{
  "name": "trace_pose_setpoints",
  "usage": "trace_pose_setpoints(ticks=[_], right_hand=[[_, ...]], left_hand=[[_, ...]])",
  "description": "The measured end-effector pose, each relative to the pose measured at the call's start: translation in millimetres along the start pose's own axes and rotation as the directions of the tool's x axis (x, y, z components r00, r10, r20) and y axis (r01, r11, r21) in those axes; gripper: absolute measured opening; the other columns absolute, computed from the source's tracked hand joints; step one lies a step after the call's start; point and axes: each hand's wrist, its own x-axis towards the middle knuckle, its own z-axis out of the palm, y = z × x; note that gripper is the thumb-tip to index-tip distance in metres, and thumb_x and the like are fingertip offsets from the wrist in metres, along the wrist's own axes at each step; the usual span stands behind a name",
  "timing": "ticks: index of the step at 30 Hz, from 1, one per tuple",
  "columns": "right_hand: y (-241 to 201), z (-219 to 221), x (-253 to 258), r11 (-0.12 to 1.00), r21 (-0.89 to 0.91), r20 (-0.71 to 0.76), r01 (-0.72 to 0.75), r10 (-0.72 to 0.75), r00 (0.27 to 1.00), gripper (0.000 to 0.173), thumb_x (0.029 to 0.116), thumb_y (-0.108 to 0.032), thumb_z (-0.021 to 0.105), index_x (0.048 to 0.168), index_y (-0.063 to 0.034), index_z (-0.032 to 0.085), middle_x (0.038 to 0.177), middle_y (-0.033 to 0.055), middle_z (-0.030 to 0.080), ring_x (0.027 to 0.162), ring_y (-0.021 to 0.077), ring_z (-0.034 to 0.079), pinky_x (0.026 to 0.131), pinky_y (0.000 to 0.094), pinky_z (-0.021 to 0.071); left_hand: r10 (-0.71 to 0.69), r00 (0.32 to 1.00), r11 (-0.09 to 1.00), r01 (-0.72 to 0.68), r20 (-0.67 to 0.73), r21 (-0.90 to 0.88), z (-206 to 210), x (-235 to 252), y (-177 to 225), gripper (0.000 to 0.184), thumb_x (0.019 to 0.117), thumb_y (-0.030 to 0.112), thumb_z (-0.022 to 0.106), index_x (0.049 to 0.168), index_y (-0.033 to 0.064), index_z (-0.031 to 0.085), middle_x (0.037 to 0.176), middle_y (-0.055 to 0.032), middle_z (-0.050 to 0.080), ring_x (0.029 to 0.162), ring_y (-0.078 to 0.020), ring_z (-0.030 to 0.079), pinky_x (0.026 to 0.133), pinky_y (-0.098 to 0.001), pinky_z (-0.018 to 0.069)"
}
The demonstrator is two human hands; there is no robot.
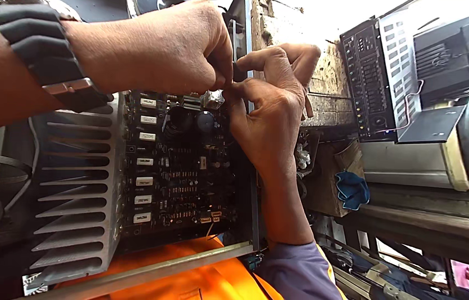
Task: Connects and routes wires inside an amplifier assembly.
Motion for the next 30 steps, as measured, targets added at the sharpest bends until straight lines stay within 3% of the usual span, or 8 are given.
trace_pose_setpoints(ticks=[2, 8, 12, 16, 19, 26, 30], right_hand=[[-0.5, 0.7, 0.6, 1.0, -0.02, -0.002, 0.008, -0.008, 1.0, 0.016, 0.0898, -0.016, 0.071, 0.075, -0.0153, 0.077, 0.11, 0.0041, 0.073, 0.122, 0.0299, 0.053, 0.101, 0.0466, 0.0379], [1.5, 3.3, 0.8, 0.999, 0.017, -0.002, -0.034, 0.034, 0.999, 0.016, 0.0913, -0.023, 0.071, 0.078, -0.0151, 0.077, 0.11, 0.0038, 0.072, 0.119, 0.0267, 0.055, 0.099, 0.0428, 0.0408], [3.7, 4.5, -1.1, 0.998, 0.037, -0.026, -0.045, 0.046, 0.999, 0.017, 0.0919, -0.021, 0.071, 0.076, -0.0147, 0.076, 0.103, 0.0033, 0.072, 0.115, 0.0255, 0.056, 0.096, 0.0416, 0.0412], [4.4, 3.3, -2.9, 0.995, 0.09, -0.026, -0.042, 0.045, 0.999, 0.018, 0.0918, -0.019, 0.07, 0.074, -0.0138, 0.074, 0.101, 0.0043, 0.072, 0.112, 0.0251, 0.056, 0.096, 0.0402, 0.0407], [3.6, 2.2, -3.6, 0.995, 0.088, 0.001, -0.047, 0.047, 0.999, 0.019, 0.0921, -0.019, 0.068, 0.074, -0.013, 0.071, 0.096, 0.0048, 0.07, 0.107, 0.0252, 0.056, 0.093, 0.0404, 0.0401], [-4.6, -8.4, -9.5, 0.995, 0.069, 0.109, -0.071, 0.063, 0.992, 0.021, 0.0903, -0.017, 0.067, 0.07, -0.0125, 0.065, 0.097, 0.0057, 0.067, 0.107, 0.0255, 0.055, 0.092, 0.0406, 0.0388], [-12.4, -17.5, -16.2, 0.995, 0.076, 0.162, -0.072, 0.059, 0.985, 0.024, 0.0886, -0.011, 0.067, 0.066, -0.0106, 0.06, 0.102, 0.0076, 0.066, 0.11, 0.0272, 0.054, 0.09, 0.0414, 0.0393]], left_hand=[[0.017, 1.0, 0.999, -0.017, 0.008, 0.038, -1.4, -0.2, -0.8, 0.015, 0.0974, 0.016, 0.064, 0.097, 0.0191, 0.079, 0.085, 0.0066, 0.074, 0.074, -0.0021, 0.066, 0.064, -0.0246, 0.0537], [0.009, 0.999, 0.993, -0.004, -0.044, 0.12, 1.2, 1.7, 0.4, 0.012, 0.0916, 0.015, 0.068, 0.092, 0.0212, 0.079, 0.086, 0.006, 0.074, 0.077, -0.0047, 0.066, 0.067, -0.0303, 0.0528], [0.064, 0.996, 0.986, -0.053, -0.063, 0.156, 2.2, 3.0, -7.0, 0.01, 0.0925, 0.022, 0.068, 0.1, 0.0212, 0.075, 0.085, 0.0055, 0.069, 0.077, -0.0065, 0.064, 0.066, -0.032, 0.0528], [0.096, 0.995, 0.967, -0.084, -0.038, 0.24, -3.3, 2.7, -9.7, 0.012, 0.0925, 0.025, 0.067, 0.103, 0.0238, 0.074, 0.094, 0.0047, 0.071, 0.086, -0.0094, 0.066, 0.073, -0.0383, 0.0535], [0.154, 0.988, 0.94, -0.142, -0.015, 0.312, -1.1, 4.1, -10.4, 0.015, 0.0933, 0.019, 0.064, 0.102, 0.0205, 0.076, 0.103, -0.0004, 0.07, 0.096, -0.0137, 0.065, 0.08, -0.039, 0.0519], [0.204, 0.979, 0.868, -0.193, 0.026, 0.458, 5.2, 7.4, -7.2, 0.007, 0.092, 0.013, 0.062, 0.092, 0.014, 0.07, 0.099, -0.0059, 0.06, 0.095, -0.0219, 0.059, 0.076, -0.0413, 0.0478], [0.235, 0.971, 0.837, -0.222, 0.037, 0.5, 7.9, 7.8, -9.1, 0.009, 0.0892, 0.011, 0.062, 0.097, 0.0116, 0.068, 0.101, -0.007, 0.058, 0.092, -0.0234, 0.06, 0.074, -0.0417, 0.0487]])
